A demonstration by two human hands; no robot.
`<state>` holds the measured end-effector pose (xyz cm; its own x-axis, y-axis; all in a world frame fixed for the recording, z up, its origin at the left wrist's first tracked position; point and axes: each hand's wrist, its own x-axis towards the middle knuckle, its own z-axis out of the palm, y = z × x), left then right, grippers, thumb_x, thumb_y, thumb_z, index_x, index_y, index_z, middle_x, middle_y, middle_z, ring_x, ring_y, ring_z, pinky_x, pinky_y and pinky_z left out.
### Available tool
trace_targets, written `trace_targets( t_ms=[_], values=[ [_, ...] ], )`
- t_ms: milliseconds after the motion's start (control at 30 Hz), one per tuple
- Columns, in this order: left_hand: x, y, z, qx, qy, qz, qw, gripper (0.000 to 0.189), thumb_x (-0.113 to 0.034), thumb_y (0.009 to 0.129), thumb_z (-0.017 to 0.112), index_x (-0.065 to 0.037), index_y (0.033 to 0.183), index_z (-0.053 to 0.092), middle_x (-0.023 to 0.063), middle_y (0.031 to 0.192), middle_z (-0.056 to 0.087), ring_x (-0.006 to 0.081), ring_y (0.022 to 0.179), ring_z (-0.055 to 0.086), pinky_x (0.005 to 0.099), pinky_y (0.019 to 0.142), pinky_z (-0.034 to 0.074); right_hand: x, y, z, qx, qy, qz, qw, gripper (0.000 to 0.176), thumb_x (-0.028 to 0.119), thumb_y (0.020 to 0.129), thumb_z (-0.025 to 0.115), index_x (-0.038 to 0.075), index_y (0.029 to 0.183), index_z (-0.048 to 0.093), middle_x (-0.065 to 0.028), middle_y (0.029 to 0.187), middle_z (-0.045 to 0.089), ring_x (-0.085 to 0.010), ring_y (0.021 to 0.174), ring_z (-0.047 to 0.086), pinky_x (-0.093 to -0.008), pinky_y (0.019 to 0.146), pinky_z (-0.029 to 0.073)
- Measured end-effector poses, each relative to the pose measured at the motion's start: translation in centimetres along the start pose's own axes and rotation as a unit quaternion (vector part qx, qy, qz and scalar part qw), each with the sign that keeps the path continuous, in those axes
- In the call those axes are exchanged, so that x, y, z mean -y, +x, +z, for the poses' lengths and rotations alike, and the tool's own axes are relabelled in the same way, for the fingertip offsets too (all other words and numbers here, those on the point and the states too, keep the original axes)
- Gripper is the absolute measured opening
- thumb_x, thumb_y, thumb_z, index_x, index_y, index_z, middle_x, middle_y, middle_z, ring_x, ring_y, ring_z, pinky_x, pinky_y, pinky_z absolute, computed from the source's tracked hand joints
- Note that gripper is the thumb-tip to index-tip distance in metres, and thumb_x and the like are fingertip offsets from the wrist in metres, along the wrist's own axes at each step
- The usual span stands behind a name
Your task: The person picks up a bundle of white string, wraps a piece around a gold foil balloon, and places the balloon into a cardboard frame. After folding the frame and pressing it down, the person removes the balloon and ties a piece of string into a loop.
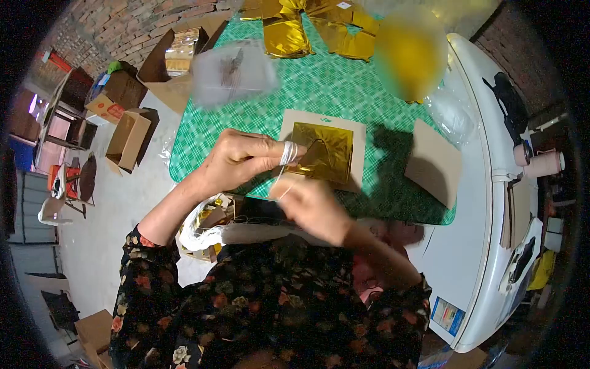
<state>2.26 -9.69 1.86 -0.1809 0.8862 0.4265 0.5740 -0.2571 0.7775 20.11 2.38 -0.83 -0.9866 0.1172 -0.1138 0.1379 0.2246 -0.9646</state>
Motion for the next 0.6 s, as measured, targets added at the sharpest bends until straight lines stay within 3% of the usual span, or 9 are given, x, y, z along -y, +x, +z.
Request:
trace_targets(
  t_ms=[67, 200, 267, 300, 333, 400, 500, 533, 600],
  values=[
    [0.0, -0.4, 0.2, 0.008, 0.029, -0.047, 0.998, 0.02, -0.011, 0.089, 0.074, -0.011, 0.109, 0.077, 0.0093, 0.094, 0.077, 0.0218, 0.08, 0.076, 0.0312, 0.067, 0.059, 3.1, -0.9, 0.2, -0.01, -0.087, -0.137, 0.987, 0.008, 0.009, 0.099, 0.058, 0.005, 0.098, 0.065, -0.0013, 0.07, 0.058, -0.0126, 0.068, 0.059, -0.0297, 0.063, 0.05],
    [-0.4, -1.0, 1.1, 0.028, -0.011, -0.013, 0.999, 0.022, -0.015, 0.089, 0.075, -0.012, 0.111, 0.077, 0.01, 0.092, 0.077, 0.0211, 0.079, 0.076, 0.0315, 0.065, 0.059, 3.9, 0.0, -4.8, -0.169, -0.066, -0.073, 0.981, 0.016, 0.012, 0.102, 0.052, 0.001, 0.101, 0.064, -0.0033, 0.083, 0.062, -0.0124, 0.074, 0.06, -0.0295, 0.069, 0.052],
    [-0.6, -0.5, 1.1, 0.006, -0.035, -0.018, 0.999, 0.022, -0.013, 0.091, 0.073, -0.01, 0.113, 0.076, 0.0106, 0.095, 0.077, 0.0199, 0.084, 0.076, 0.0308, 0.07, 0.059, 1.1, 1.2, -4.1, -0.178, -0.042, -0.142, 0.973, 0.015, 0.011, 0.102, 0.054, 0.001, 0.1, 0.064, -0.0026, 0.078, 0.06, -0.0111, 0.072, 0.06, -0.029, 0.067, 0.051],
    [-0.7, -0.2, 0.7, 0.011, -0.039, -0.04, 0.998, 0.023, -0.012, 0.092, 0.072, -0.008, 0.114, 0.076, 0.0111, 0.098, 0.077, 0.0203, 0.088, 0.076, 0.0309, 0.075, 0.06, -2.8, 0.2, -0.2, -0.128, -0.046, -0.131, 0.982, 0.014, 0.01, 0.101, 0.057, 0.0, 0.097, 0.065, -0.0027, 0.078, 0.062, -0.01, 0.071, 0.06, -0.0282, 0.066, 0.05],
    [-0.8, -0.1, 0.5, 0.015, -0.045, -0.066, 0.997, 0.024, -0.01, 0.092, 0.071, -0.006, 0.116, 0.075, 0.0116, 0.102, 0.077, 0.0206, 0.093, 0.076, 0.031, 0.079, 0.061, -0.7, -0.6, 0.2, -0.009, -0.013, -0.051, 0.999, 0.012, 0.009, 0.099, 0.061, 0.0, 0.096, 0.066, -0.0032, 0.08, 0.065, -0.0093, 0.069, 0.061, -0.0276, 0.064, 0.05],
    [0.0, -0.7, 0.9, 0.023, -0.01, -0.067, 0.997, 0.023, -0.011, 0.093, 0.072, -0.006, 0.115, 0.076, 0.0112, 0.099, 0.078, 0.0189, 0.088, 0.076, 0.0308, 0.075, 0.061, 3.0, -1.6, -0.1, -0.001, -0.06, -0.076, 0.995, 0.01, 0.009, 0.097, 0.062, -0.001, 0.096, 0.066, -0.0052, 0.079, 0.066, -0.0109, 0.066, 0.062, -0.0282, 0.061, 0.05],
    [-0.2, -1.2, 1.5, 0.048, -0.022, -0.062, 0.997, 0.02, -0.012, 0.091, 0.073, -0.01, 0.11, 0.077, 0.01, 0.09, 0.077, 0.0157, 0.08, 0.075, 0.0288, 0.068, 0.057, 4.9, -1.3, -3.5, -0.17, -0.113, -0.113, 0.972, 0.011, 0.007, 0.097, 0.057, 0.0, 0.099, 0.065, -0.0062, 0.077, 0.066, -0.0121, 0.065, 0.062, -0.0279, 0.059, 0.049],
    [-0.5, -1.1, 1.8, 0.04, -0.05, -0.072, 0.995, 0.019, -0.012, 0.092, 0.072, -0.01, 0.111, 0.077, 0.0099, 0.09, 0.077, 0.0144, 0.08, 0.074, 0.0287, 0.068, 0.057, 3.6, -0.2, -4.6, -0.181, -0.148, -0.139, 0.962, 0.012, 0.005, 0.096, 0.055, 0.001, 0.101, 0.066, -0.0053, 0.077, 0.066, -0.0116, 0.066, 0.061, -0.027, 0.06, 0.049],
    [-1.1, -0.9, 1.8, 0.019, -0.101, -0.09, 0.991, 0.019, -0.012, 0.093, 0.072, -0.009, 0.111, 0.077, 0.0098, 0.09, 0.078, 0.0118, 0.079, 0.073, 0.0286, 0.067, 0.057, 0.2, 0.5, -3.1, -0.142, -0.02, -0.129, 0.981, 0.014, 0.008, 0.1, 0.055, 0.0, 0.101, 0.066, -0.0038, 0.075, 0.065, -0.0107, 0.064, 0.059, -0.0269, 0.059, 0.048]
  ],
)
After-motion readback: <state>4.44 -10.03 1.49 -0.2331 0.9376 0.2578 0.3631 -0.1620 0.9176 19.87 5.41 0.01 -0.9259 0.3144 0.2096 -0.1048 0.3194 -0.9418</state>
